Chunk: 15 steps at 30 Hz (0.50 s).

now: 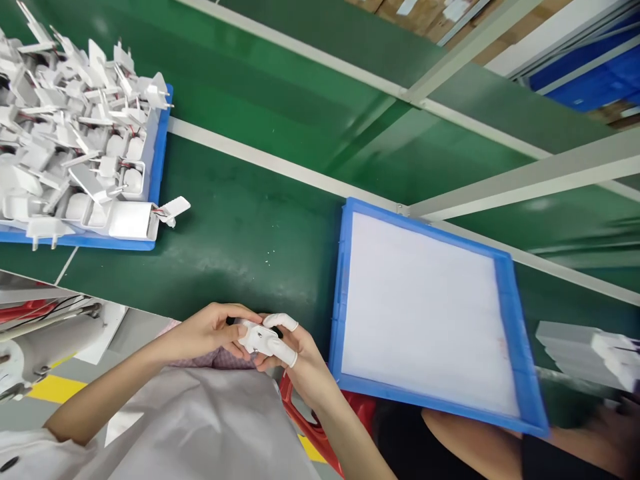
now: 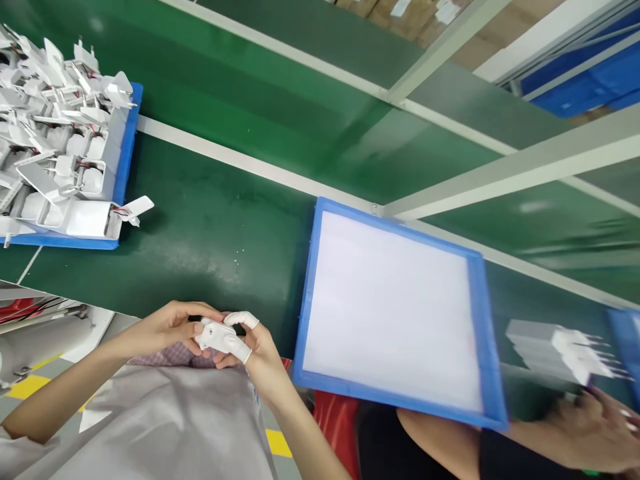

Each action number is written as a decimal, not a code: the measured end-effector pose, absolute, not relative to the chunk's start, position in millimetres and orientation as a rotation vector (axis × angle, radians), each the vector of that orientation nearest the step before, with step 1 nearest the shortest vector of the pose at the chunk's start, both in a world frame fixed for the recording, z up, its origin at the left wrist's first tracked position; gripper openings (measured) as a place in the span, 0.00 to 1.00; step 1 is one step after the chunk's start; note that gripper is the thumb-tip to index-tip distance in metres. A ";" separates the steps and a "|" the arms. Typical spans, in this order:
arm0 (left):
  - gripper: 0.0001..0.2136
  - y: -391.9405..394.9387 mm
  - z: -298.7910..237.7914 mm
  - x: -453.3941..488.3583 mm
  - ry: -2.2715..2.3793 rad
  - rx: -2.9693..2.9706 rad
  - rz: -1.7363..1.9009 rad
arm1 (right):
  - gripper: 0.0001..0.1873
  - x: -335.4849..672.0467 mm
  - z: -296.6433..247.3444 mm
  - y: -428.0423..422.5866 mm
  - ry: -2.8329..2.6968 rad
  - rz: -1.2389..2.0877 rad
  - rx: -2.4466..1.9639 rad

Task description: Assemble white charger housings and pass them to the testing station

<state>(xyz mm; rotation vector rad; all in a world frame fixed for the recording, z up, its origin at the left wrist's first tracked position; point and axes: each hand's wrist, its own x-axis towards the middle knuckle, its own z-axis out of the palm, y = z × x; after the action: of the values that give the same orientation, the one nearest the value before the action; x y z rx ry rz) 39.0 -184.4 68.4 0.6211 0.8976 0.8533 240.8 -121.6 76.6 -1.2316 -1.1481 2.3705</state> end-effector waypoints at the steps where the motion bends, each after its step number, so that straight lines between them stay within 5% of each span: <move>1: 0.18 -183.4 68.3 37.8 0.881 0.624 0.846 | 0.16 239.1 77.5 -121.3 -1.168 2.368 -1.228; 9: 0.16 -184.3 73.6 38.7 0.927 0.675 0.868 | 0.13 236.8 78.6 -127.1 -1.364 2.176 -1.218; 15: 0.14 -185.5 74.5 40.1 0.934 0.656 0.877 | 0.15 233.0 83.7 -112.6 -1.276 2.371 -1.269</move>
<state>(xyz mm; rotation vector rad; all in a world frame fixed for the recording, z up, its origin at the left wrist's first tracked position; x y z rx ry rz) 40.1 -185.5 74.5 0.6561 0.9336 0.8766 233.0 -112.6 83.7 -1.2691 -1.2756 2.3705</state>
